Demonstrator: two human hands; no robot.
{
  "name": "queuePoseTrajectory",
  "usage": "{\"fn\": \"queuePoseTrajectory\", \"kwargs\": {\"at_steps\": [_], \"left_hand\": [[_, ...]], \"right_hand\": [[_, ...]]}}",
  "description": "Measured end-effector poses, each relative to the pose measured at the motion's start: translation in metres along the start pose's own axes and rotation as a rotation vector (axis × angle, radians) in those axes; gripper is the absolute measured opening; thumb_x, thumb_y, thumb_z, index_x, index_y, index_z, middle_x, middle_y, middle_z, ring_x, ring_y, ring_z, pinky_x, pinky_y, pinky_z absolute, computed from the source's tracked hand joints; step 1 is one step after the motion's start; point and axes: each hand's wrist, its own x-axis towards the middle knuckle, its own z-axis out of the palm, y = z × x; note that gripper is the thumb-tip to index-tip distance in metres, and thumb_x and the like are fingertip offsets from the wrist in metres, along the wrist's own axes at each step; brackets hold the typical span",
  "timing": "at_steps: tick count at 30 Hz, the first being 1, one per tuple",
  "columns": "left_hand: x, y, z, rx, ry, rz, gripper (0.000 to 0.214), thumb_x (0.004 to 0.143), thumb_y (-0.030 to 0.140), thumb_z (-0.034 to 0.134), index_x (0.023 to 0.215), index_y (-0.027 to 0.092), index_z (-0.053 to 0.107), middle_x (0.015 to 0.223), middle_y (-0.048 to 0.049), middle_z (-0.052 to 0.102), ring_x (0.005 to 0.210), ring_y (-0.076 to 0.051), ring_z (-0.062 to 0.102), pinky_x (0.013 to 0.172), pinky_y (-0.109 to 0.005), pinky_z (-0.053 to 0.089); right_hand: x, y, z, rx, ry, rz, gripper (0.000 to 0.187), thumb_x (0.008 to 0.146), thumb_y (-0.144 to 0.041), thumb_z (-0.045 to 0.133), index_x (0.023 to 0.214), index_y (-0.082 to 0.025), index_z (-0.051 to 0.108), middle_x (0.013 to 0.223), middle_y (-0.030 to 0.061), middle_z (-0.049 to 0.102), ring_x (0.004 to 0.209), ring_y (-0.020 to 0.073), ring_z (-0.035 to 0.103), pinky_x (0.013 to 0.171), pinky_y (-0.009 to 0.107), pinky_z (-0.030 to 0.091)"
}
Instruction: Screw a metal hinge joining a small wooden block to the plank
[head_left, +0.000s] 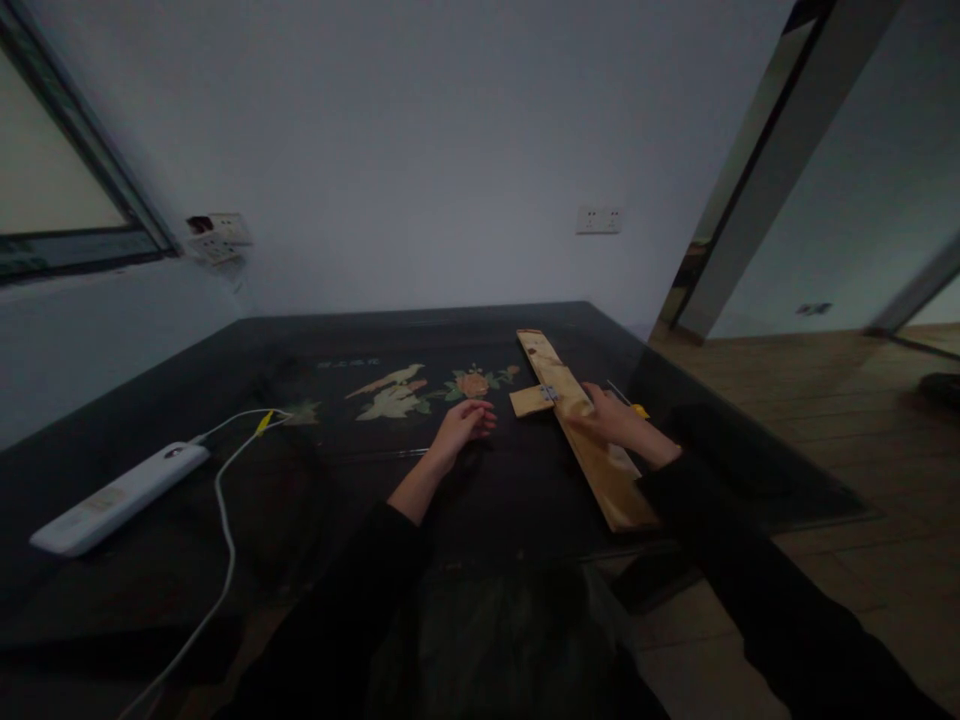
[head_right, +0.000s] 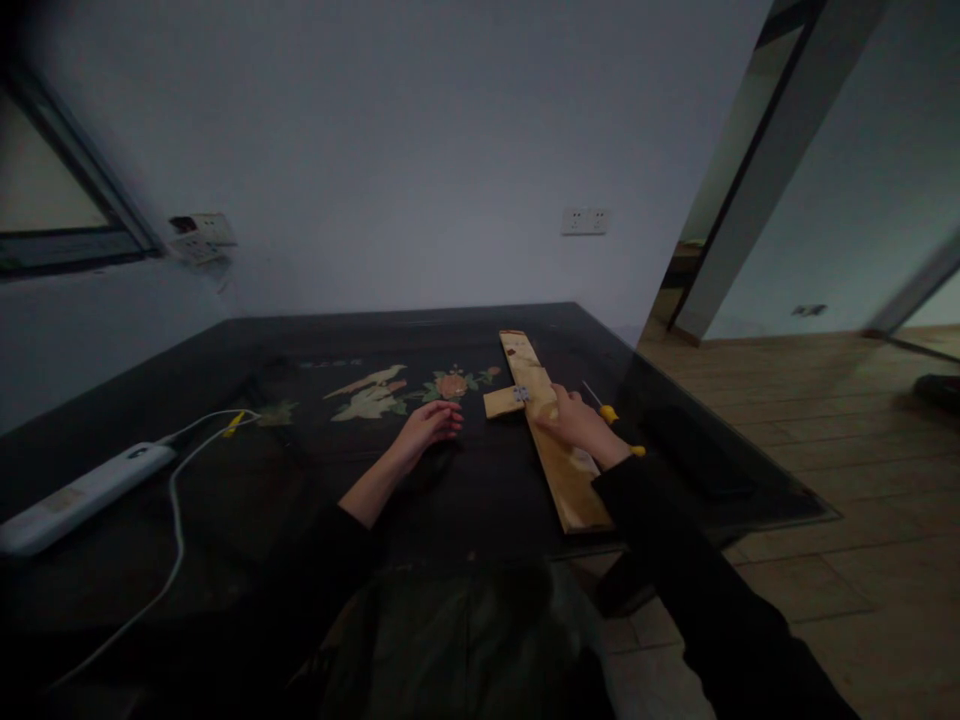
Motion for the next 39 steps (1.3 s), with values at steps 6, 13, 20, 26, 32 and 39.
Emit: {"fn": "queuePoseTrajectory", "kwargs": {"at_steps": [6,13,20,26,32,39], "left_hand": [[0.002,-0.003,0.0,0.024,-0.017,0.005,0.011,0.089,0.016,0.056,0.094,0.013,0.065,0.084,-0.0065,0.068,0.069,-0.01,0.064,0.065,-0.022,0.049],[0.001,-0.003,-0.001,0.028,-0.034,0.019,0.012,0.089,0.018,0.056,0.093,0.013,0.066,0.085,-0.0071,0.068,0.07,-0.011,0.064,0.065,-0.023,0.049],[0.003,-0.004,-0.002,0.011,-0.037,0.012,0.009,0.087,0.017,0.059,0.091,0.012,0.065,0.082,-0.0064,0.067,0.069,-0.01,0.064,0.062,-0.021,0.048],[0.004,-0.004,-0.002,-0.005,-0.04,0.019,0.008,0.086,0.019,0.062,0.091,0.013,0.065,0.08,-0.0055,0.067,0.068,-0.01,0.063,0.061,-0.019,0.048],[0.004,-0.004,-0.003,0.004,-0.019,0.024,0.008,0.086,0.017,0.059,0.09,0.013,0.065,0.08,-0.0059,0.068,0.066,-0.01,0.063,0.06,-0.02,0.047],[0.007,0.001,-0.005,0.014,0.026,0.078,0.008,0.084,0.014,0.058,0.087,0.014,0.065,0.079,-0.004,0.067,0.065,-0.01,0.062,0.061,-0.021,0.047]], "right_hand": [[0.021,-0.004,0.016,0.035,-0.058,0.004,0.089,0.081,-0.063,0.053,0.149,-0.012,0.026,0.131,0.0247,0.05,0.119,0.035,0.055,0.09,0.04,0.045],[0.038,-0.01,0.025,-0.079,-0.076,0.019,0.088,0.078,-0.053,0.061,0.149,-0.014,0.026,0.139,0.0249,0.044,0.123,0.0372,0.051,0.096,0.043,0.042],[0.045,-0.013,0.026,-0.105,-0.077,0.016,0.082,0.078,-0.045,0.06,0.15,-0.023,0.027,0.136,0.023,0.044,0.12,0.0399,0.053,0.091,0.045,0.044],[0.045,-0.023,0.022,-0.11,-0.104,-0.011,0.077,0.077,-0.045,0.061,0.148,-0.03,0.034,0.133,0.0196,0.046,0.113,0.0354,0.058,0.089,0.042,0.046],[0.04,-0.042,0.022,-0.121,-0.094,-0.047,0.07,0.08,-0.049,0.056,0.145,-0.033,0.038,0.128,0.0172,0.05,0.11,0.0336,0.059,0.089,0.042,0.045],[0.014,-0.074,0.016,-0.093,-0.106,-0.074,0.068,0.08,-0.048,0.055,0.144,-0.03,0.04,0.129,0.0184,0.048,0.112,0.0364,0.058,0.088,0.042,0.046]]}}
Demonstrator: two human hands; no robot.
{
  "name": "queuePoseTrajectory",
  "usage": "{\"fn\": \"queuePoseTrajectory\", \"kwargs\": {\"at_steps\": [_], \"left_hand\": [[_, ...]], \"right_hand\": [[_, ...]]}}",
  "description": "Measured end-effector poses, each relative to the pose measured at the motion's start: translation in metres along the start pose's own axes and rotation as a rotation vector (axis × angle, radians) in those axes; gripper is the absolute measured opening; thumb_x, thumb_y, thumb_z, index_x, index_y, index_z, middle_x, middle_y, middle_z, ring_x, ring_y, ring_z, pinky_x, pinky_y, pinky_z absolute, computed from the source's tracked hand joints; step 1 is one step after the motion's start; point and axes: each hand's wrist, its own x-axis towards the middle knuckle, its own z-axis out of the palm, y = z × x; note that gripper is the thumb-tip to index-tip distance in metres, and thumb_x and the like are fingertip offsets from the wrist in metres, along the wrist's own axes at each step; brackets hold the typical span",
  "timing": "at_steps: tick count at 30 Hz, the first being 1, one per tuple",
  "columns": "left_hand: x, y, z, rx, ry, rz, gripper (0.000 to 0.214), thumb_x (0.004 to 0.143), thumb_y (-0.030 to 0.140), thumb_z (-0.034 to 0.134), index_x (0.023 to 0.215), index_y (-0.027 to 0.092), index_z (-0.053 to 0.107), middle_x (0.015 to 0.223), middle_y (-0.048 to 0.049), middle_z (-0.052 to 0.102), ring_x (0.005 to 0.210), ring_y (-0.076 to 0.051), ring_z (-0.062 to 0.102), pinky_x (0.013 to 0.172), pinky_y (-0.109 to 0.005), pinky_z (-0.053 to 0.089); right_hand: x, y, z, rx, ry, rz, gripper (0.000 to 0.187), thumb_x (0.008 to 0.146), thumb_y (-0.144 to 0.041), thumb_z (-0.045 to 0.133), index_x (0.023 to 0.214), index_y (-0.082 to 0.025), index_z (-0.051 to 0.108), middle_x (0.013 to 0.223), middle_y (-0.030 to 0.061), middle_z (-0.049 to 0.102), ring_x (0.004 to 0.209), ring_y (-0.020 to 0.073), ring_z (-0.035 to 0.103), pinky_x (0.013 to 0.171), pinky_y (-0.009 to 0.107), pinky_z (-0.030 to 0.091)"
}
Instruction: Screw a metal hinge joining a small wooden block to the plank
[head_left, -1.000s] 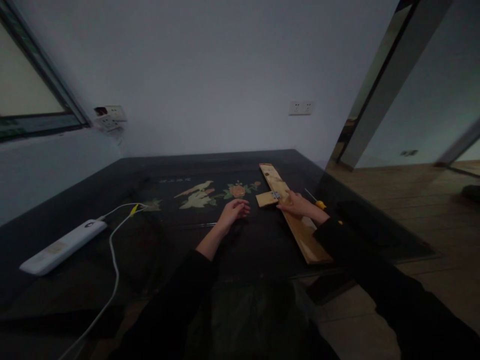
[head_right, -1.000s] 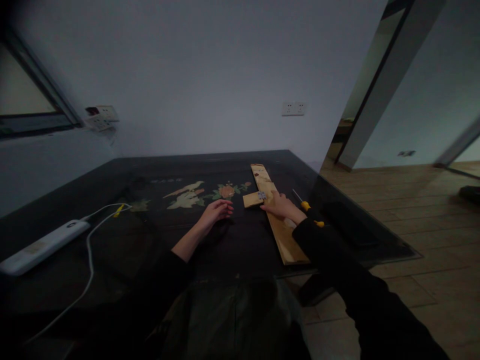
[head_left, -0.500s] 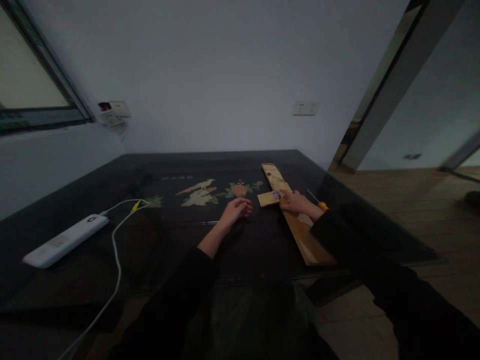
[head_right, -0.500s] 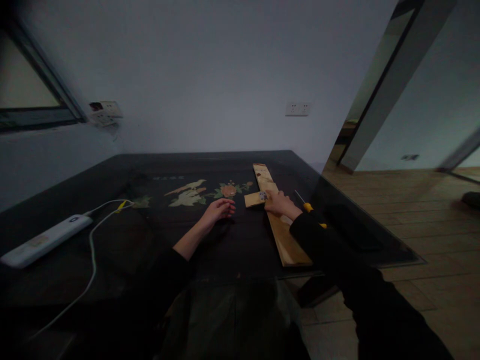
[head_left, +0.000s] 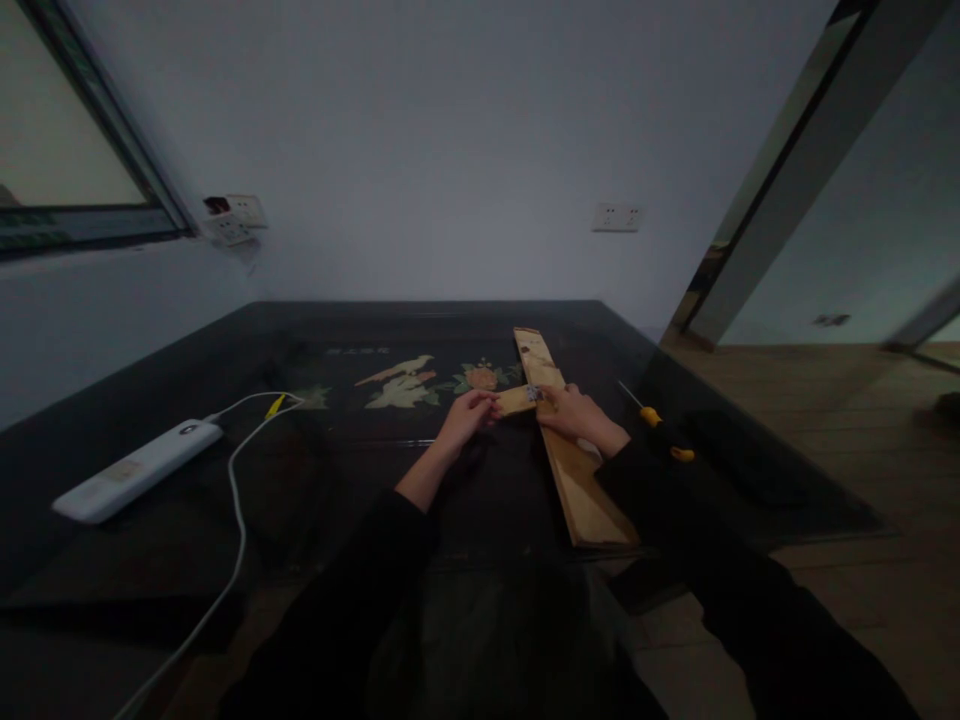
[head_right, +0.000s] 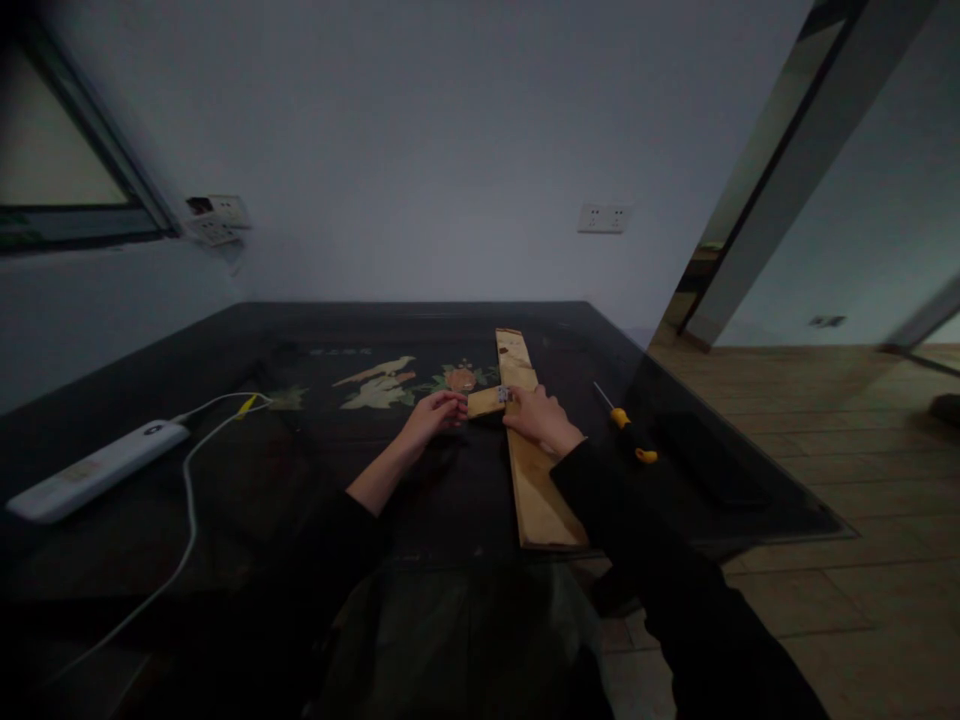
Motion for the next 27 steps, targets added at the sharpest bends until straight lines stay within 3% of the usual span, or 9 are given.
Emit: {"fn": "queuePoseTrajectory", "kwargs": {"at_steps": [4,11,27], "left_hand": [[0.003,0.006,-0.003,0.052,0.068,0.082,0.015,0.083,0.006,0.051,0.083,0.014,0.064,0.072,-0.001,0.065,0.062,-0.009,0.06,0.062,-0.02,0.047],[0.005,0.01,-0.01,0.118,0.121,0.208,0.013,0.081,0.01,0.052,0.082,0.015,0.064,0.072,-0.0018,0.066,0.065,-0.012,0.061,0.067,-0.024,0.048],[0.011,-0.002,-0.012,0.109,0.041,0.204,0.014,0.081,0.01,0.051,0.086,0.013,0.064,0.071,-0.0008,0.064,0.061,-0.01,0.06,0.063,-0.022,0.046]], "right_hand": [[-0.021,-0.023,0.0,-0.001,0.026,-0.04,0.061,0.081,-0.045,0.055,0.139,-0.029,0.047,0.128,0.0185,0.048,0.111,0.0393,0.057,0.088,0.045,0.045],[-0.049,-0.057,0.005,-0.006,0.031,-0.084,0.056,0.081,-0.043,0.057,0.135,-0.027,0.049,0.126,0.0192,0.05,0.11,0.0398,0.056,0.085,0.046,0.044],[-0.089,-0.073,0.021,-0.037,0.072,-0.12,0.058,0.082,-0.046,0.059,0.135,-0.027,0.049,0.127,0.0164,0.051,0.104,0.034,0.057,0.076,0.039,0.045]]}}
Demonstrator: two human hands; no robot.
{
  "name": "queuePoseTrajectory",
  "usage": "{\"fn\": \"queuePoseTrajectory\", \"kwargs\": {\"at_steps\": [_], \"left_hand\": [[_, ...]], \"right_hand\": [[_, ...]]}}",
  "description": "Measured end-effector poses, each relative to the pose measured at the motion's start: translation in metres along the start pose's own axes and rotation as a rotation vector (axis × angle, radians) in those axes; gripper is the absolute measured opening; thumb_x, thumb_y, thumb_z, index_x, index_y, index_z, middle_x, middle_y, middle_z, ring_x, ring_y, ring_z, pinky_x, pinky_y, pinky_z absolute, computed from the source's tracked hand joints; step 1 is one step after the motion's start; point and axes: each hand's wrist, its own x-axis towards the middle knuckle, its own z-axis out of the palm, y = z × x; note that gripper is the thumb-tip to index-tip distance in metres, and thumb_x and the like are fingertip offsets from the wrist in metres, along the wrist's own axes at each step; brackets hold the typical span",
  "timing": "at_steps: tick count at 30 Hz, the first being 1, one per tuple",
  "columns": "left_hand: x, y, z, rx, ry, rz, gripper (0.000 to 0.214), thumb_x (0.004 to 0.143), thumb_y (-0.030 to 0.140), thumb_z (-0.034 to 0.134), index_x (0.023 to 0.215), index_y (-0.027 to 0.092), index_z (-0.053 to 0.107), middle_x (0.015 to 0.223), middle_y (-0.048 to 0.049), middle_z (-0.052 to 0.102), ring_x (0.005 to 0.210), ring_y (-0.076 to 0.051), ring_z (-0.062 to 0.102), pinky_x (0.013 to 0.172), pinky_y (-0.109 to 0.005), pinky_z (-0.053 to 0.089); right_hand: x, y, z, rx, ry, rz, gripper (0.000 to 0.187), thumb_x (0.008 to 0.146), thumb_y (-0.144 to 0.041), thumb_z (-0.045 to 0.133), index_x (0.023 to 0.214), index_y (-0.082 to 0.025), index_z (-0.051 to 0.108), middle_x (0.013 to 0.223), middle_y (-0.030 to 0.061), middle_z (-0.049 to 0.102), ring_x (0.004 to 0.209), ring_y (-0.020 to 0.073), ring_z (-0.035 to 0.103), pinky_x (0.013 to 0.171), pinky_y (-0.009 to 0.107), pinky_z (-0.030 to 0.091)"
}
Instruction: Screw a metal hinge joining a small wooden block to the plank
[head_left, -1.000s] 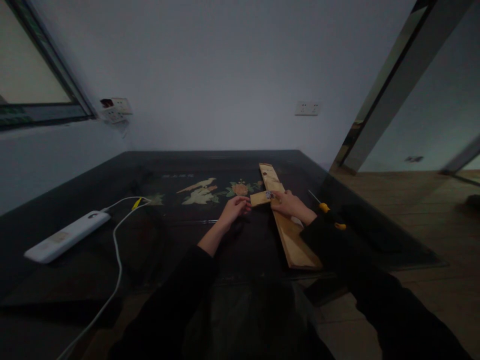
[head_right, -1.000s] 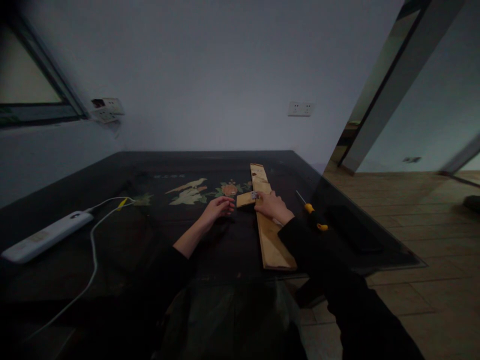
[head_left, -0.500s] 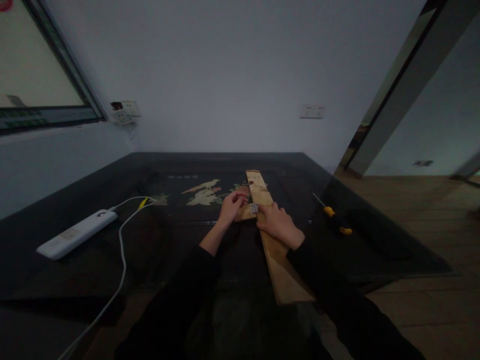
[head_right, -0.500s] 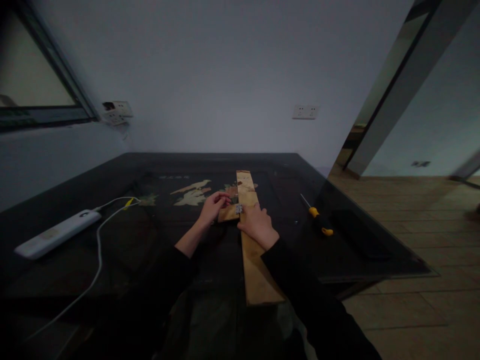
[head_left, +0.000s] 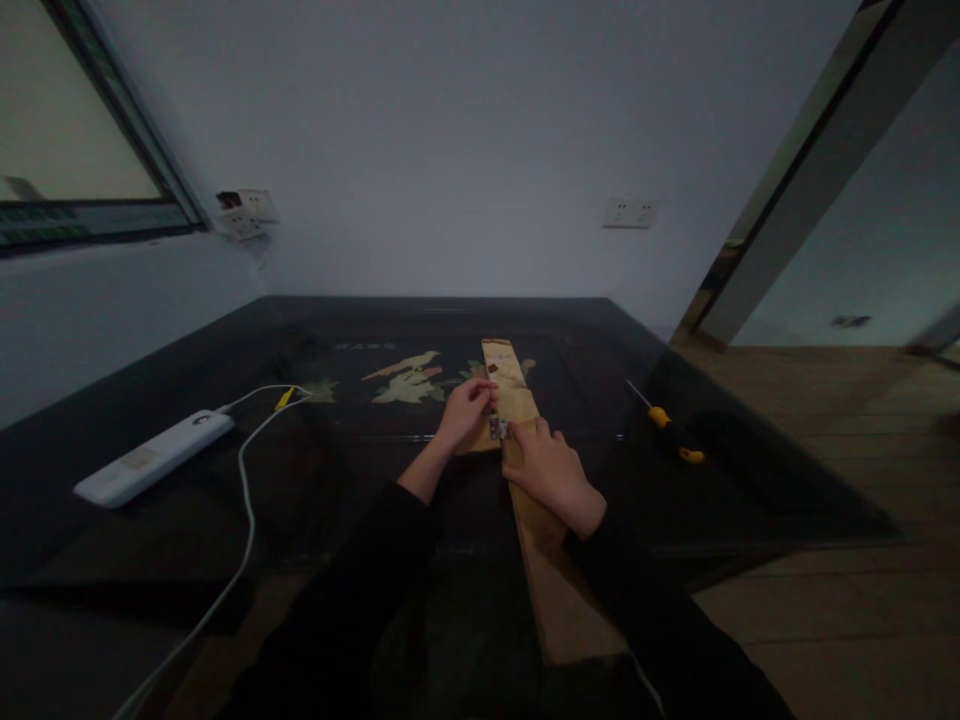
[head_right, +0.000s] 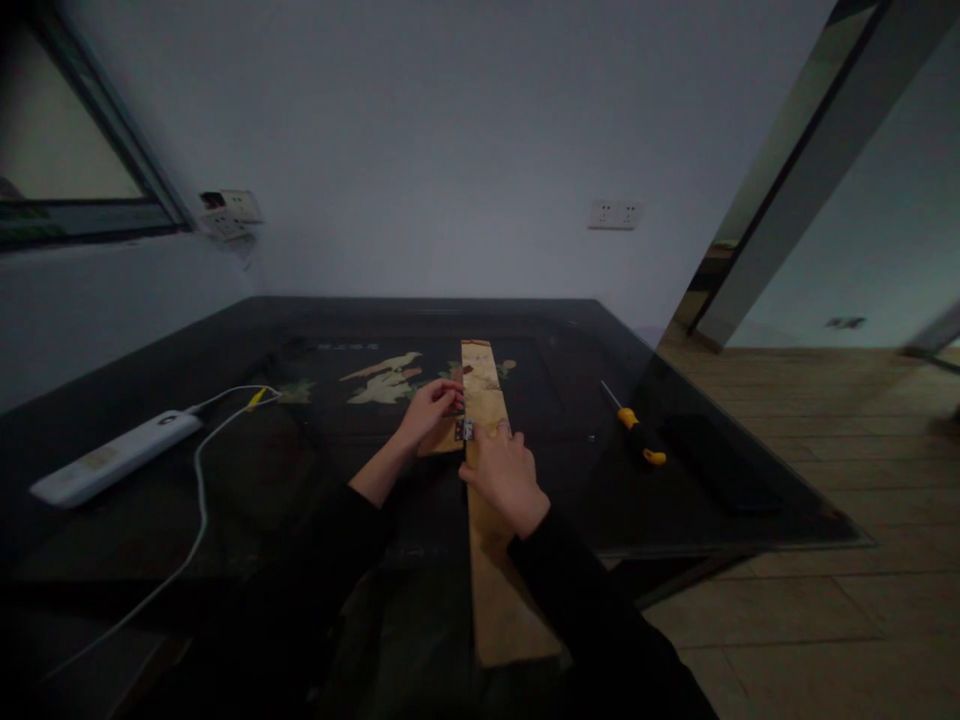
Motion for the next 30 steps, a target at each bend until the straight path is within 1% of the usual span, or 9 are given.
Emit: {"fn": "queuePoseTrajectory", "kwargs": {"at_steps": [4,7,13,17,20,22,24,27,30], "left_hand": [[-0.001,0.0,-0.001,0.042,-0.009,0.005,0.013,0.082,0.012,0.052,0.087,0.013,0.064,0.073,-0.0013,0.065,0.063,-0.01,0.06,0.063,-0.022,0.046],[-0.003,0.001,0.0,0.062,-0.005,0.004,0.013,0.082,0.012,0.052,0.086,0.014,0.064,0.072,-0.0006,0.064,0.062,-0.01,0.059,0.063,-0.022,0.046],[-0.003,0.001,0.002,0.088,-0.02,-0.008,0.013,0.082,0.013,0.052,0.088,0.014,0.064,0.073,-0.0011,0.064,0.065,-0.011,0.06,0.064,-0.023,0.046],[-0.003,-0.002,-0.004,0.136,-0.024,0.034,0.015,0.084,0.015,0.051,0.09,0.014,0.064,0.075,-0.0018,0.065,0.065,-0.012,0.061,0.065,-0.024,0.048],[-0.005,-0.003,-0.012,0.25,-0.036,0.075,0.016,0.084,0.015,0.05,0.091,0.015,0.065,0.078,-0.0032,0.067,0.069,-0.014,0.063,0.069,-0.026,0.049],[-0.008,-0.003,-0.02,0.375,-0.045,0.116,0.016,0.083,0.016,0.052,0.09,0.016,0.065,0.083,-0.0043,0.069,0.075,-0.015,0.065,0.074,-0.028,0.05],[-0.011,-0.004,-0.027,0.511,-0.058,0.156,0.016,0.083,0.017,0.053,0.09,0.017,0.067,0.088,-0.005,0.071,0.082,-0.017,0.066,0.078,-0.029,0.05],[-0.016,-0.007,-0.035,0.681,-0.082,0.162,0.019,0.083,0.017,0.053,0.094,0.017,0.068,0.092,-0.0059,0.071,0.085,-0.019,0.066,0.079,-0.03,0.051],[-0.02,-0.009,-0.038,0.793,-0.113,0.16,0.022,0.083,0.02,0.053,0.097,0.018,0.069,0.094,-0.006,0.072,0.087,-0.019,0.065,0.081,-0.031,0.05]], "right_hand": [[-0.006,-0.004,-0.001,0.02,-0.024,0.013,0.057,0.082,-0.046,0.06,0.134,-0.026,0.05,0.125,0.0162,0.053,0.104,0.0335,0.057,0.077,0.038,0.045],[-0.01,-0.008,-0.001,0.041,-0.01,0.014,0.056,0.081,-0.046,0.061,0.133,-0.026,0.051,0.122,0.0159,0.056,0.104,0.0342,0.057,0.076,0.039,0.046],[-0.012,-0.009,0.001,0.049,0.002,0.003,0.056,0.084,-0.054,0.057,0.133,-0.026,0.052,0.127,0.0159,0.055,0.106,0.0358,0.057,0.076,0.041,0.048],[-0.022,0.006,-0.007,0.114,-0.008,-0.049,0.053,0.089,-0.056,0.048,0.132,-0.024,0.054,0.133,0.0158,0.053,0.107,0.0334,0.06,0.081,0.042,0.049],[-0.021,0.026,-0.018,0.25,0.039,-0.084,0.05,0.089,-0.051,0.053,0.129,-0.021,0.057,0.129,0.0143,0.057,0.109,0.0305,0.061,0.086,0.04,0.048],[-0.005,0.037,-0.023,0.366,0.105,-0.136,0.046,0.088,-0.045,0.057,0.125,-0.018,0.06,0.122,0.0132,0.063,0.107,0.0278,0.062,0.088,0.038,0.047],[0.023,0.043,-0.022,0.514,0.171,-0.202,0.038,0.086,-0.036,0.06,0.118,-0.016,0.065,0.111,0.0111,0.069,0.095,0.0226,0.065,0.083,0.034,0.049],[0.068,0.042,-0.011,0.698,0.131,-0.321,0.021,0.084,-0.023,0.061,0.101,-0.015,0.071,0.096,0.0083,0.073,0.08,0.0158,0.066,0.074,0.027,0.048],[0.093,0.035,0.005,0.772,0.16,-0.371,0.017,0.083,-0.021,0.06,0.092,-0.013,0.072,0.09,0.0079,0.073,0.077,0.0143,0.064,0.071,0.025,0.047]]}}
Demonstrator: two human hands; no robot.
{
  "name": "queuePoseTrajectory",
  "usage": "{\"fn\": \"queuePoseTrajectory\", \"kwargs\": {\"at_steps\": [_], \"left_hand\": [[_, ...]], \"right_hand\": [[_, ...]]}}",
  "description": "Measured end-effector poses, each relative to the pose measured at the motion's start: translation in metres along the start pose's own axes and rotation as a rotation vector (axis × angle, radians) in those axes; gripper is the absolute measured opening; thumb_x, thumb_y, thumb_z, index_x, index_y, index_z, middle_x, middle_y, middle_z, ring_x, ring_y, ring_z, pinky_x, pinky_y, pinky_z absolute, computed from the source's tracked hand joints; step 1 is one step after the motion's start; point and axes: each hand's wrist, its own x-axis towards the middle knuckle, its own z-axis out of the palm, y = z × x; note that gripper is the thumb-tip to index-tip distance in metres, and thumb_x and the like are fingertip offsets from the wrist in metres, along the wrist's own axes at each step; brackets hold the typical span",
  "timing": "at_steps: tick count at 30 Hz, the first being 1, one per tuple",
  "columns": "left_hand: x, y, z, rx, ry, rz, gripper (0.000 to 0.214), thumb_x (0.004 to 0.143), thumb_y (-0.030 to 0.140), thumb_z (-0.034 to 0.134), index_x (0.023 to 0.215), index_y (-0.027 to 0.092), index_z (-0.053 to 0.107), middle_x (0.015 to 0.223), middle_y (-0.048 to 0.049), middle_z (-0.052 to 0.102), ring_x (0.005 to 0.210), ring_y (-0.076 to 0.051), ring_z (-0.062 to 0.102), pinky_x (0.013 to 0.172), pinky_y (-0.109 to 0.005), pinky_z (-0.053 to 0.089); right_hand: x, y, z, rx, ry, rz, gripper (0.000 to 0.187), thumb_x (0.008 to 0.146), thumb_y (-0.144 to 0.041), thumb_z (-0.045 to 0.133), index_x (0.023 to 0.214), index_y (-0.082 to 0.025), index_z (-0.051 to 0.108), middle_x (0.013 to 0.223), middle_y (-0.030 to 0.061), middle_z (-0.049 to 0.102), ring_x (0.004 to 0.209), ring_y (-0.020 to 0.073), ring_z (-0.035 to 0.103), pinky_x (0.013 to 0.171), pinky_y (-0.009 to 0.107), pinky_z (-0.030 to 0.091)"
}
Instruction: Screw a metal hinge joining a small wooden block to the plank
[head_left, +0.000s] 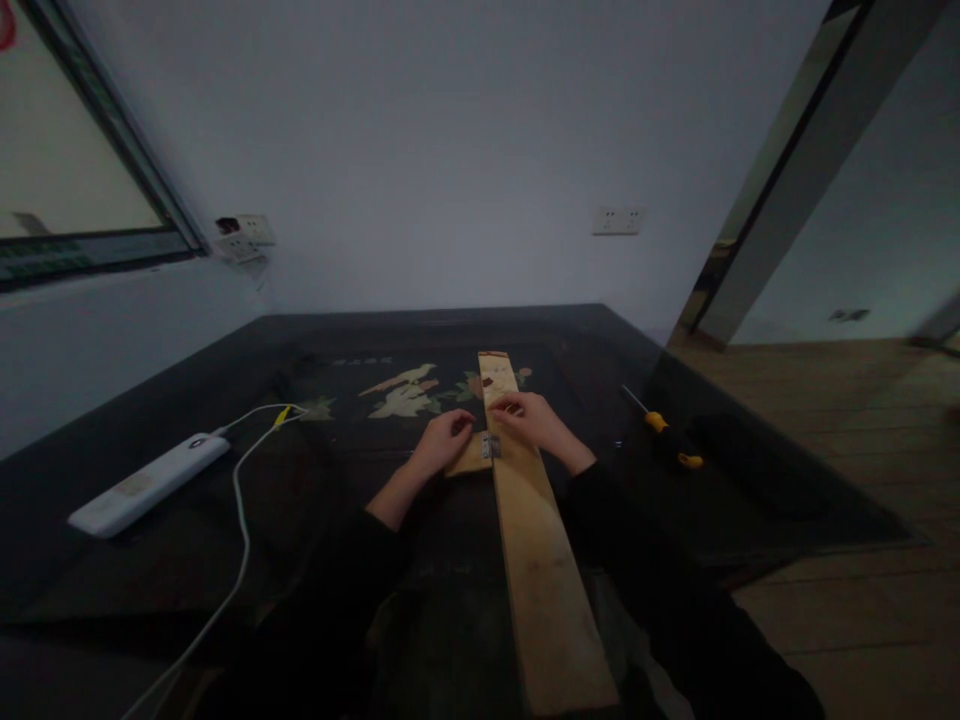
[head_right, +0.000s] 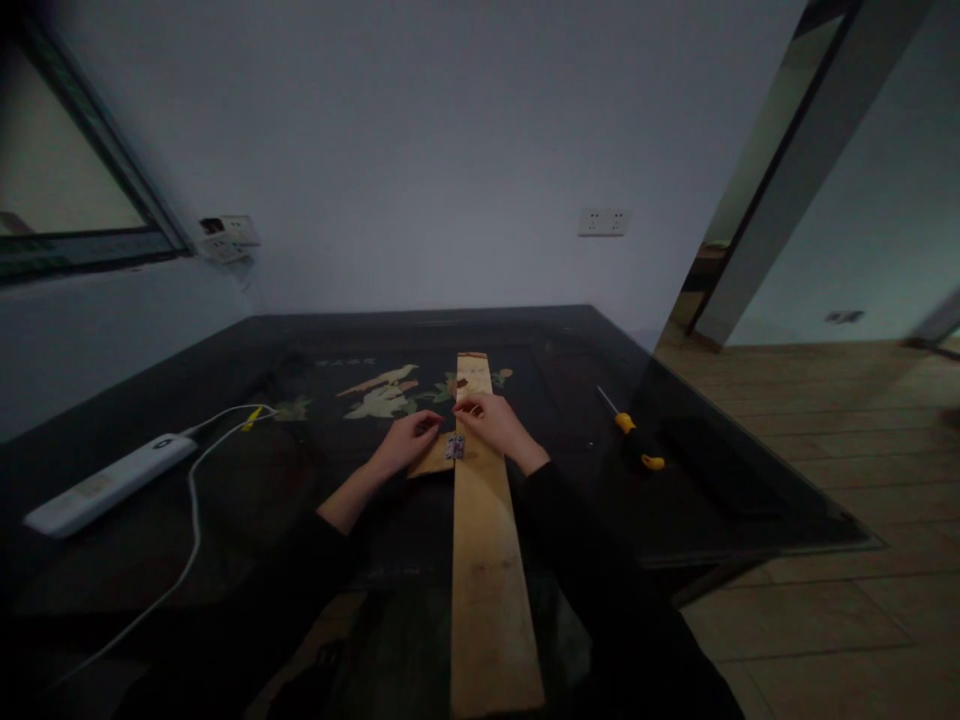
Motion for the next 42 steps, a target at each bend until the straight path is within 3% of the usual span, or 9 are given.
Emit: {"fn": "queuePoseTrajectory", "kwargs": {"at_steps": [4,10,17,23,31,36,42], "left_hand": [[0.0,0.0,-0.001,0.026,-0.017,-0.003,0.018,0.08,0.027,0.058,0.086,0.019,0.073,0.089,-0.007,0.071,0.086,-0.022,0.063,0.08,-0.032,0.049],[0.003,-0.001,-0.007,-0.103,-0.025,-0.071,0.013,0.07,0.032,0.067,0.067,0.02,0.072,0.074,-0.0062,0.067,0.074,-0.021,0.06,0.07,-0.028,0.047],[0.005,-0.004,-0.004,-0.121,-0.121,-0.021,0.017,0.068,0.035,0.068,0.063,0.019,0.07,0.067,-0.0029,0.063,0.068,-0.016,0.055,0.063,-0.023,0.042],[0.004,0.003,-0.015,-0.189,-0.24,-0.156,0.025,0.072,0.04,0.064,0.074,0.016,0.07,0.066,-0.0019,0.064,0.06,-0.014,0.053,0.055,-0.022,0.037],[0.004,0.005,-0.021,-0.332,-0.255,-0.292,0.02,0.067,0.034,0.071,0.073,0.015,0.072,0.062,-0.0019,0.065,0.056,-0.013,0.053,0.054,-0.023,0.036],[0.004,0.0,-0.018,-0.448,-0.195,-0.382,0.019,0.064,0.031,0.073,0.075,0.016,0.073,0.069,-0.0041,0.07,0.06,-0.014,0.059,0.057,-0.023,0.042],[0.003,0.003,-0.02,-0.482,-0.165,-0.369,0.014,0.062,0.024,0.074,0.074,0.016,0.073,0.07,-0.0046,0.072,0.062,-0.015,0.062,0.06,-0.024,0.045]], "right_hand": [[-0.003,0.004,0.013,-0.016,-0.037,-0.03,0.016,0.083,-0.02,0.06,0.091,-0.014,0.072,0.087,0.0062,0.072,0.076,0.0133,0.062,0.07,0.025,0.045],[-0.011,0.008,0.014,-0.107,-0.029,-0.027,0.015,0.083,-0.022,0.062,0.09,-0.014,0.072,0.084,0.0047,0.07,0.073,0.0123,0.058,0.069,0.024,0.042],[-0.013,0.014,0.013,-0.117,-0.019,-0.051,0.016,0.082,-0.022,0.063,0.091,-0.014,0.073,0.082,0.0043,0.068,0.073,0.0122,0.057,0.068,0.024,0.041],[-0.014,0.016,0.01,-0.136,-0.046,-0.055,0.018,0.083,-0.026,0.064,0.092,-0.014,0.073,0.081,0.0039,0.067,0.072,0.0115,0.055,0.067,0.023,0.04],[-0.014,0.01,0.007,-0.135,-0.078,-0.07,0.016,0.082,-0.027,0.066,0.091,-0.016,0.072,0.078,0.0026,0.064,0.07,0.0116,0.055,0.066,0.023,0.04],[-0.014,0.009,0.009,-0.14,-0.111,-0.095,0.017,0.081,-0.03,0.069,0.092,-0.017,0.071,0.088,0.0041,0.064,0.083,0.014,0.057,0.077,0.026,0.043],[-0.021,0.012,0.016,-0.277,-0.151,-0.116,0.045,0.074,-0.049,0.072,0.103,-0.017,0.063,0.106,0.0085,0.055,0.105,0.0214,0.051,0.088,0.032,0.042]]}}
